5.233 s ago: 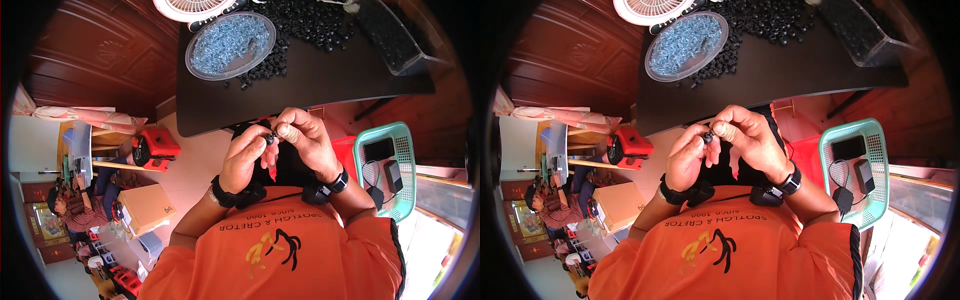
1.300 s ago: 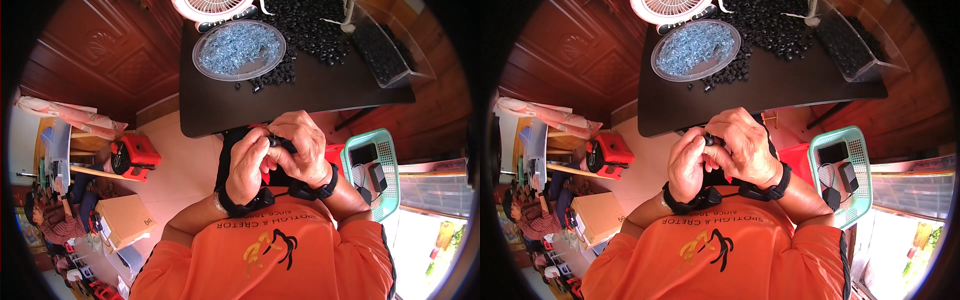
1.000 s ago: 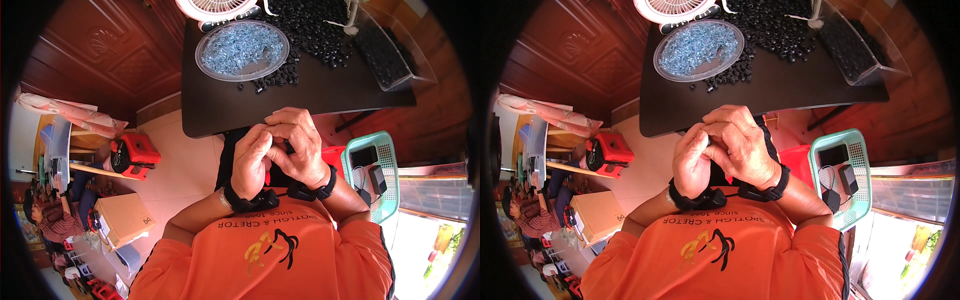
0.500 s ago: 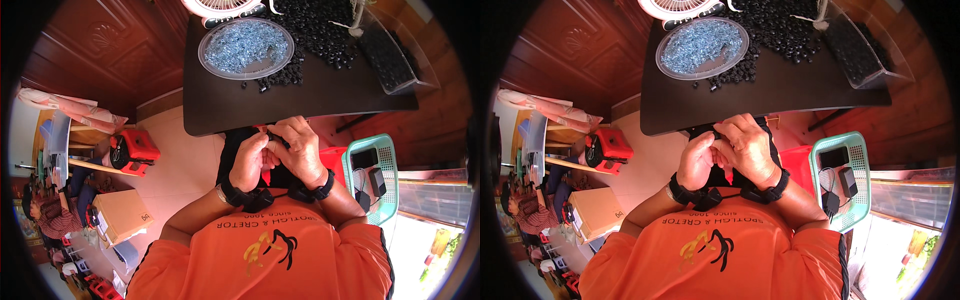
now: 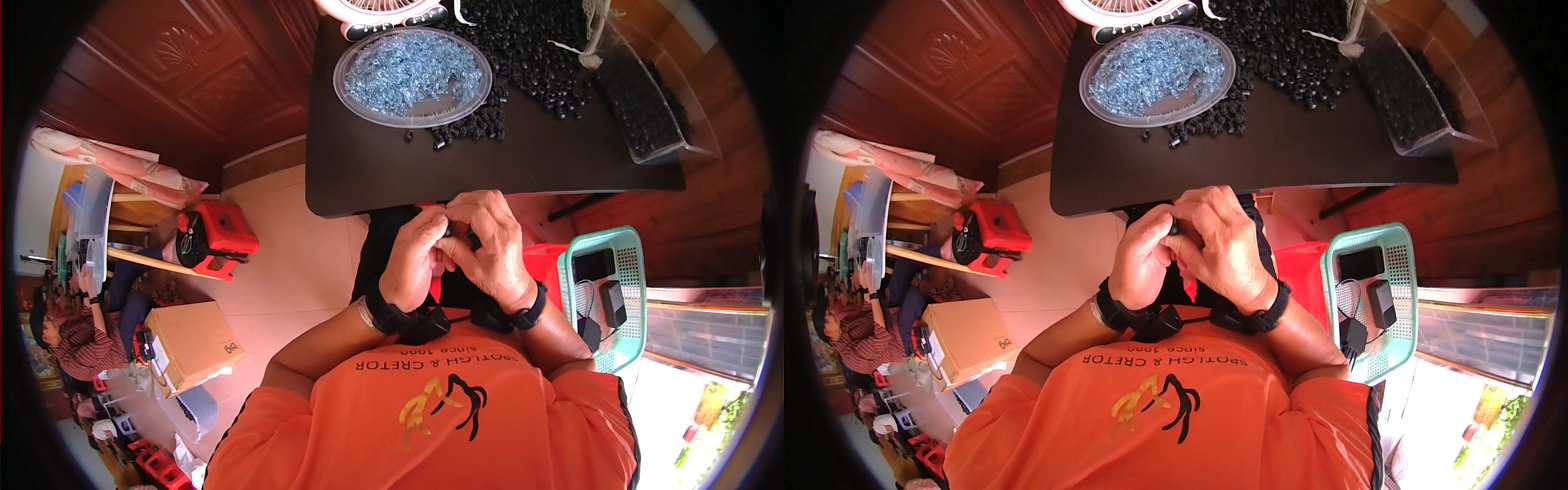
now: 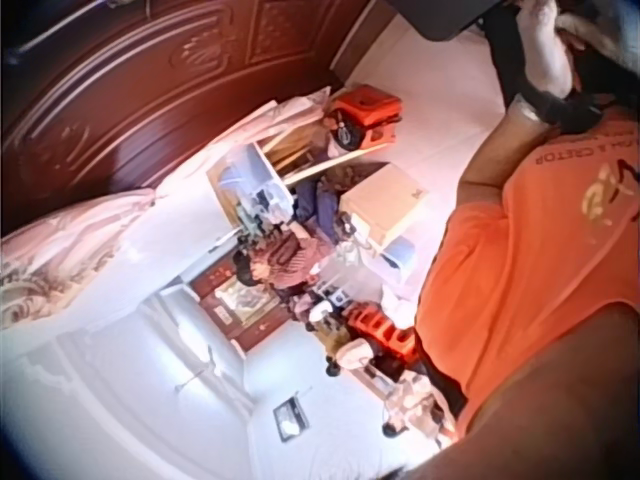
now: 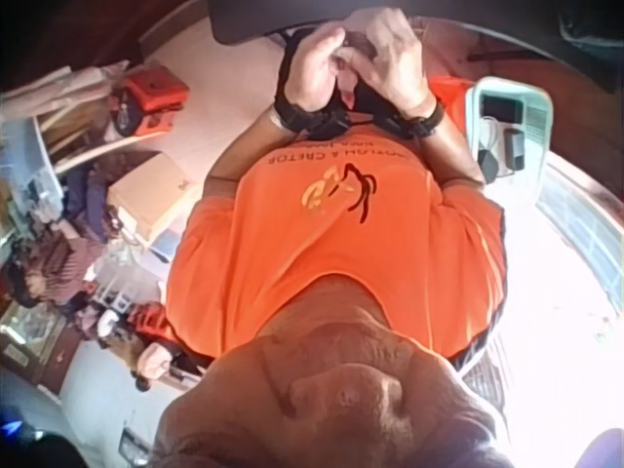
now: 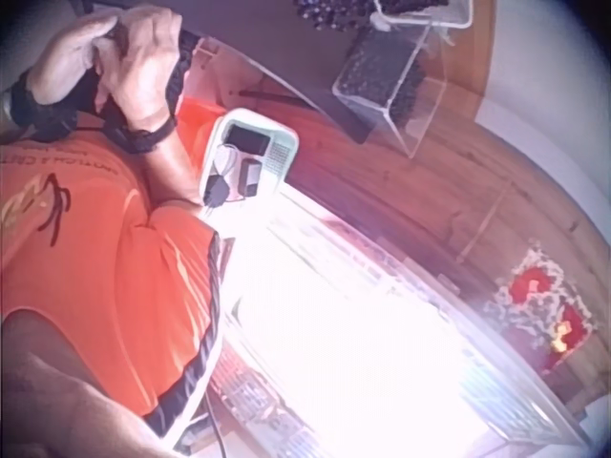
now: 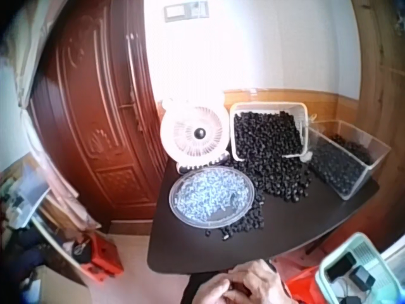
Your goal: Sort small black plastic components by inspecting them and placing them into a container.
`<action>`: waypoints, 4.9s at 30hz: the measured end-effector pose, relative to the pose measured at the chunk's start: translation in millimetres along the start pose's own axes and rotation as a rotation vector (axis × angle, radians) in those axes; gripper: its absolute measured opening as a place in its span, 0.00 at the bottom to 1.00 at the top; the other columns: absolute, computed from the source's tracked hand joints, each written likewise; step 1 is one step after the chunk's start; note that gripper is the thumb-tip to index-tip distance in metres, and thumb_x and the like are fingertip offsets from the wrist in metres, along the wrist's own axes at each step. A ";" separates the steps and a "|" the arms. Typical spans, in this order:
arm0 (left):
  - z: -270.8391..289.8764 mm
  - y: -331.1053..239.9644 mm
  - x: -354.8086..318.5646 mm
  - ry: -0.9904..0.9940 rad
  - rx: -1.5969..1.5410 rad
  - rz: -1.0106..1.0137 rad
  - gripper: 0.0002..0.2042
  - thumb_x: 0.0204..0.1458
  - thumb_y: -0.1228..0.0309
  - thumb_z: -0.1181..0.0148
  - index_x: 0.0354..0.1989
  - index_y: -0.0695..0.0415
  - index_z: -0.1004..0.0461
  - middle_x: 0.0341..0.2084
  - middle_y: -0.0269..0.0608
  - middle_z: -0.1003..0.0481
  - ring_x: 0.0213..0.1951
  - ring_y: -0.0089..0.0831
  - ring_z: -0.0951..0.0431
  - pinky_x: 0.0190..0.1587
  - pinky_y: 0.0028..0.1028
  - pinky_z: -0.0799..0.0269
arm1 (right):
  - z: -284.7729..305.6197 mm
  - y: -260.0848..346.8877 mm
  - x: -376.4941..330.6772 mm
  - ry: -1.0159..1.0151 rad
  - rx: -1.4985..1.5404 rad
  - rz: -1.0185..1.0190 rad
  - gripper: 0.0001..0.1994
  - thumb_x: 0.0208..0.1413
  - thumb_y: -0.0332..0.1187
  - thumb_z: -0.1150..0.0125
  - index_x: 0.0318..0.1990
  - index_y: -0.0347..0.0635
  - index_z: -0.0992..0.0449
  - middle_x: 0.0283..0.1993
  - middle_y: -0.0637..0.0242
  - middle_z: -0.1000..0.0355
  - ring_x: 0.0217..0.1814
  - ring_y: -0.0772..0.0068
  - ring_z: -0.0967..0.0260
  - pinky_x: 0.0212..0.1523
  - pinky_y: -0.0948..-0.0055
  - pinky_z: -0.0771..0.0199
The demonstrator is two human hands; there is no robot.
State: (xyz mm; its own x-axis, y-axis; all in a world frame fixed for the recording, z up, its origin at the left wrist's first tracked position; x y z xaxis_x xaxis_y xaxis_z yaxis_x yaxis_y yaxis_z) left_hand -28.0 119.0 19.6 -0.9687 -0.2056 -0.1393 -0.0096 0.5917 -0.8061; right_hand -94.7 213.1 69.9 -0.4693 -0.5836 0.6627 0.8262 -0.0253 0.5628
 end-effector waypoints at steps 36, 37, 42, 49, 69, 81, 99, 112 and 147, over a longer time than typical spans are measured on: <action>-9.8 -17.5 -11.0 -0.101 0.042 -0.079 0.15 0.62 0.60 0.57 0.29 0.57 0.31 0.20 0.31 0.31 0.20 0.17 0.33 0.23 0.18 0.40 | 0.4 15.4 13.1 0.015 -0.065 0.103 0.15 0.40 0.23 0.34 0.39 0.38 0.27 0.36 0.60 0.28 0.36 0.57 0.30 0.37 0.65 0.28; -8.7 -17.4 -10.1 -0.106 0.036 -0.081 0.15 0.62 0.60 0.57 0.29 0.57 0.31 0.20 0.31 0.31 0.20 0.17 0.33 0.23 0.18 0.40 | -1.6 13.3 13.1 0.023 -0.063 0.104 0.15 0.40 0.23 0.34 0.39 0.38 0.27 0.36 0.60 0.28 0.36 0.57 0.30 0.37 0.65 0.28; 5.7 -11.5 -9.8 -0.117 0.106 -0.052 0.16 0.63 0.60 0.58 0.32 0.59 0.30 0.19 0.32 0.31 0.21 0.17 0.33 0.24 0.18 0.40 | -14.1 9.0 9.4 0.089 -0.057 0.116 0.13 0.40 0.21 0.34 0.37 0.39 0.26 0.35 0.61 0.28 0.36 0.58 0.30 0.37 0.66 0.27; 0.6 -22.1 -5.8 -0.021 0.096 -0.070 0.18 0.63 0.61 0.60 0.40 0.64 0.29 0.27 0.36 0.30 0.26 0.21 0.32 0.29 0.19 0.37 | -11.2 -0.6 12.5 0.046 0.162 -0.063 0.18 0.41 0.26 0.28 0.42 0.39 0.24 0.42 0.62 0.25 0.42 0.61 0.29 0.42 0.67 0.28; 28.5 -98.0 -0.5 -0.170 0.231 -0.448 0.15 0.59 0.62 0.58 0.38 0.61 0.29 0.23 0.39 0.27 0.22 0.21 0.30 0.25 0.19 0.38 | 220.5 0.4 109.2 -0.424 -0.549 -0.040 0.13 0.46 0.30 0.31 0.41 0.39 0.22 0.32 0.62 0.26 0.33 0.70 0.30 0.37 0.72 0.29; 68.6 -93.9 25.5 -0.213 0.243 -0.386 0.13 0.59 0.62 0.54 0.36 0.57 0.28 0.21 0.35 0.28 0.20 0.20 0.31 0.21 0.19 0.42 | 197.9 -129.1 98.4 -0.126 -0.386 -0.377 0.11 0.46 0.35 0.33 0.35 0.39 0.20 0.29 0.59 0.23 0.31 0.66 0.24 0.36 0.70 0.26; 75.8 -90.4 27.1 -0.206 0.275 -0.357 0.12 0.58 0.63 0.51 0.35 0.58 0.27 0.22 0.36 0.26 0.19 0.19 0.30 0.19 0.17 0.42 | 107.9 -132.7 72.8 -0.022 -0.224 -0.353 0.12 0.45 0.27 0.36 0.40 0.36 0.21 0.33 0.58 0.26 0.34 0.66 0.27 0.38 0.70 0.27; -7.8 -73.2 2.5 0.112 0.408 -0.188 0.15 0.60 0.63 0.52 0.45 0.63 0.28 0.28 0.34 0.27 0.27 0.20 0.26 0.25 0.16 0.36 | 26.6 35.9 53.3 0.143 0.174 0.029 0.25 0.41 0.18 0.36 0.52 0.40 0.26 0.36 0.64 0.30 0.37 0.68 0.29 0.40 0.71 0.25; 58.8 -90.9 -15.7 -0.080 0.126 -0.375 0.07 0.55 0.66 0.53 0.34 0.56 0.33 0.25 0.37 0.28 0.27 0.26 0.26 0.28 0.21 0.34 | 40.1 -30.4 50.0 0.144 -0.125 -0.314 0.08 0.47 0.30 0.37 0.35 0.37 0.21 0.31 0.58 0.25 0.34 0.60 0.26 0.38 0.66 0.27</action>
State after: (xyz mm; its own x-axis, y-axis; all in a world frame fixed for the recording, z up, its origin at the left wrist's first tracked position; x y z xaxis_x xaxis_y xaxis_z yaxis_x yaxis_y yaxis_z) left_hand 2.6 22.6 61.2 -0.8814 -0.4520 0.1375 -0.3232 0.3646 -0.8733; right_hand -155.8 217.3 105.7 -0.6649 -0.6398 0.3854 0.6846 -0.3157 0.6570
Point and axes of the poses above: each hand's wrist, its own x-axis towards the middle knuckle, its own z-axis out of the back of the hand, y = z × x, the point moved 5 cm from there along x, towards the middle knuckle
